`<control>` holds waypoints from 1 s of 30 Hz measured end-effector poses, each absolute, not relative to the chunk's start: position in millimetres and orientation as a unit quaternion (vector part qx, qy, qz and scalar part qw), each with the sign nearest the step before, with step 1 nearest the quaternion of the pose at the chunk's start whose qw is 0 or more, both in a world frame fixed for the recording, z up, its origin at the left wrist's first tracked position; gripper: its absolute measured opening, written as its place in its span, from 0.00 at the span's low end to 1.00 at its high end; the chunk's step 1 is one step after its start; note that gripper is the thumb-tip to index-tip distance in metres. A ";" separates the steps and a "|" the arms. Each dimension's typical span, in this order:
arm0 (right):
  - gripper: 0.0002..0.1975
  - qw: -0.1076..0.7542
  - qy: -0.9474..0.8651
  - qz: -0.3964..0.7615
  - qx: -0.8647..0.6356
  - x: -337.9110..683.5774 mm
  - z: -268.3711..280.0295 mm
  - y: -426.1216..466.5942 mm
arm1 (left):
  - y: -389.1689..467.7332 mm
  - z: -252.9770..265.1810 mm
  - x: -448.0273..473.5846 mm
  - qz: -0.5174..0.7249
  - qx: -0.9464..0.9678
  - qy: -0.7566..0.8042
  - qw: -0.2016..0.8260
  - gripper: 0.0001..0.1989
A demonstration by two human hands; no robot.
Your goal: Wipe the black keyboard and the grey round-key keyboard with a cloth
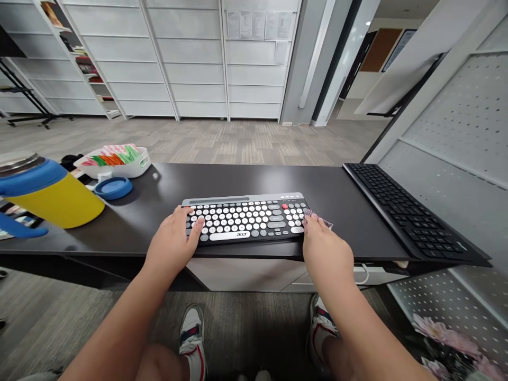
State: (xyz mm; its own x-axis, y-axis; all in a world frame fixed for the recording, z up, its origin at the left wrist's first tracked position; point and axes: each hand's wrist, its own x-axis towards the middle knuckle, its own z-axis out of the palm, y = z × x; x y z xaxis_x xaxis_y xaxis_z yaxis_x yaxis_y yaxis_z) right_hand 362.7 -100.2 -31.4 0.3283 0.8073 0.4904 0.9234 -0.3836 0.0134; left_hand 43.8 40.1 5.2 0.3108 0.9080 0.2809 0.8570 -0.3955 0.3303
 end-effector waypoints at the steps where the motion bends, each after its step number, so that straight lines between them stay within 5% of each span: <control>1: 0.19 0.134 -0.540 -0.220 -0.801 363.2 -31.4 -100.1 | 40.1 5.0 43.8 0.215 0.807 0.546 0.060 0.31; 30: 0.24 0.055 -0.541 -0.160 -0.824 358.7 -23.5 -100.2 | 40.7 4.0 44.3 0.222 0.811 0.539 0.050 0.30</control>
